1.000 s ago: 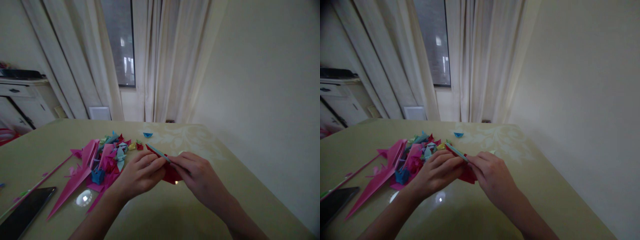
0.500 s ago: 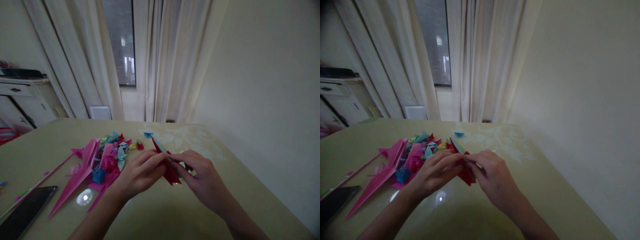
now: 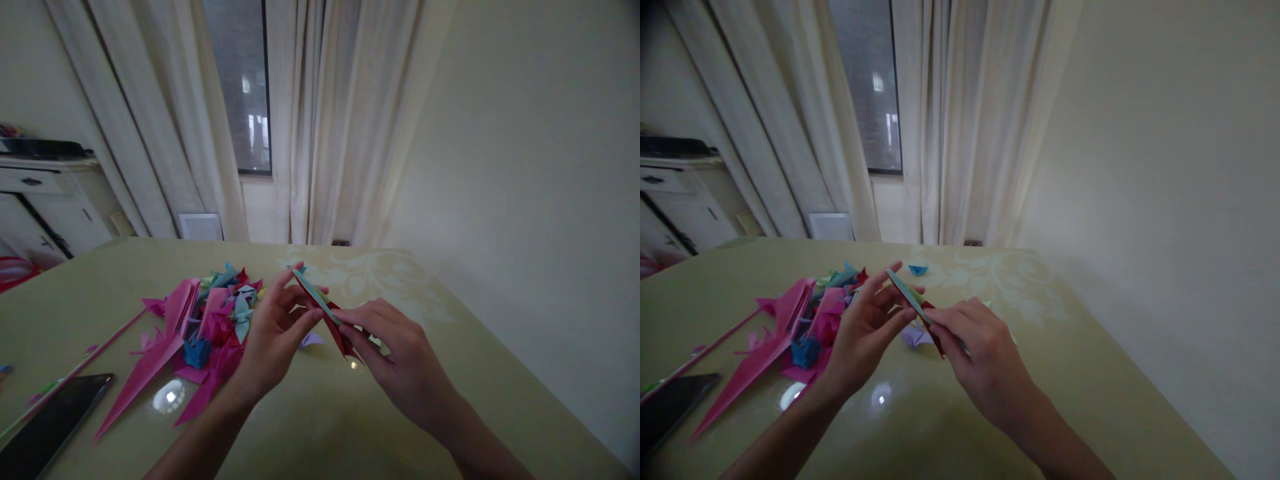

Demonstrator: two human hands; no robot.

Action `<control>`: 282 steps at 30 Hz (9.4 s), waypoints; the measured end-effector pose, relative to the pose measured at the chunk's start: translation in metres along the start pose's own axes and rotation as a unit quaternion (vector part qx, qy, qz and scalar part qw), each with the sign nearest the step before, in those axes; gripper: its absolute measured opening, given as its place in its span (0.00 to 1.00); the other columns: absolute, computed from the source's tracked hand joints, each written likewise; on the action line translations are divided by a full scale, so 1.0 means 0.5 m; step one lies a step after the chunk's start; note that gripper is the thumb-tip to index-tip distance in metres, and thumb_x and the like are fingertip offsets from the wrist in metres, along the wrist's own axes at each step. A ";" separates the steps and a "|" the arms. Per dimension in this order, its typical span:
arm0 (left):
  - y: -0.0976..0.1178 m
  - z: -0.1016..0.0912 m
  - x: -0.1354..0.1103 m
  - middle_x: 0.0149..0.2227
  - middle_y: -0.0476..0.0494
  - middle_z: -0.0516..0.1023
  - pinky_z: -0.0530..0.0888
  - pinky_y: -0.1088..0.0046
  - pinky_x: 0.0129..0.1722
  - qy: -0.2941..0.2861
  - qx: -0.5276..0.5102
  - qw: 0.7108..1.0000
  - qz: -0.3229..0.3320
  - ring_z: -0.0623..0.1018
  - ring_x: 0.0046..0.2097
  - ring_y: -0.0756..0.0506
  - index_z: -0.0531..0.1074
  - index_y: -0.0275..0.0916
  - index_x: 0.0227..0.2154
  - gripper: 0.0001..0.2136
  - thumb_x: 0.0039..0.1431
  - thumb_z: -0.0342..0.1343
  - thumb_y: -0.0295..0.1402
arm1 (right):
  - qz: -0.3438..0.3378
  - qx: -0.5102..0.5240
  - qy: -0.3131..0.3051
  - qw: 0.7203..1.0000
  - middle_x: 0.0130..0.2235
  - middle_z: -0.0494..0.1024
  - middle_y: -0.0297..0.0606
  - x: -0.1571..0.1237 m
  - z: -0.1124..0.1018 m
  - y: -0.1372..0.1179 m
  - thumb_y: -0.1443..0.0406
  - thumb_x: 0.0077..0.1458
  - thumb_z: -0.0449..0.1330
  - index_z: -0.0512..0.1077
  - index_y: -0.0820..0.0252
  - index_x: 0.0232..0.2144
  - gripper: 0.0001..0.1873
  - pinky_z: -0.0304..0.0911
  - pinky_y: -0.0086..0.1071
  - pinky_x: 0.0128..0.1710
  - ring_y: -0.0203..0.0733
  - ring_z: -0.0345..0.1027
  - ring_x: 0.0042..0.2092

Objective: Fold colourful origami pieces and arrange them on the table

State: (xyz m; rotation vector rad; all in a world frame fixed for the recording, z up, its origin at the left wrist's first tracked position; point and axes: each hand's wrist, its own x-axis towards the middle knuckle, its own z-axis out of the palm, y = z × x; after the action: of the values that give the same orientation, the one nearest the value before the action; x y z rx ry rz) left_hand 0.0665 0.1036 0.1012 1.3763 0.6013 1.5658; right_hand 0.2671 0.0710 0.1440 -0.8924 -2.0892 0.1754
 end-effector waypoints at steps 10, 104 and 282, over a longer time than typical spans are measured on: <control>0.021 -0.014 0.001 0.44 0.46 0.86 0.80 0.76 0.45 0.050 -0.029 0.997 -0.045 0.83 0.42 0.49 0.81 0.42 0.48 0.11 0.68 0.65 0.41 | -0.037 -0.095 -0.004 0.995 0.39 0.83 0.40 -0.006 0.005 0.001 0.68 0.73 0.58 0.78 0.56 0.55 0.13 0.71 0.38 0.42 0.45 0.74 0.41; -0.053 -0.271 0.043 0.37 0.37 0.85 0.74 0.64 0.39 -0.188 0.667 0.698 -0.181 0.83 0.40 0.34 0.78 0.40 0.31 0.04 0.51 0.66 0.31 | 0.137 -0.095 -0.175 0.970 0.53 0.83 0.44 -0.006 0.015 0.013 0.55 0.76 0.49 0.74 0.55 0.59 0.20 0.72 0.48 0.53 0.53 0.78 0.52; 0.072 -0.105 0.033 0.49 0.42 0.88 0.81 0.66 0.50 -0.146 0.144 0.957 -0.207 0.85 0.50 0.41 0.86 0.45 0.47 0.11 0.65 0.63 0.35 | 0.047 -0.178 -0.161 0.970 0.39 0.83 0.38 -0.005 0.015 0.031 0.70 0.72 0.57 0.78 0.53 0.52 0.14 0.70 0.31 0.39 0.42 0.79 0.40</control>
State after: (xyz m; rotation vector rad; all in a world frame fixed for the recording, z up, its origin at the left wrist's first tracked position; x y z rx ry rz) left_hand 0.0065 0.1130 0.1260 1.5402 0.8907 0.9448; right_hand 0.2707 0.0819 0.1310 -1.2480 -2.4266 -0.0101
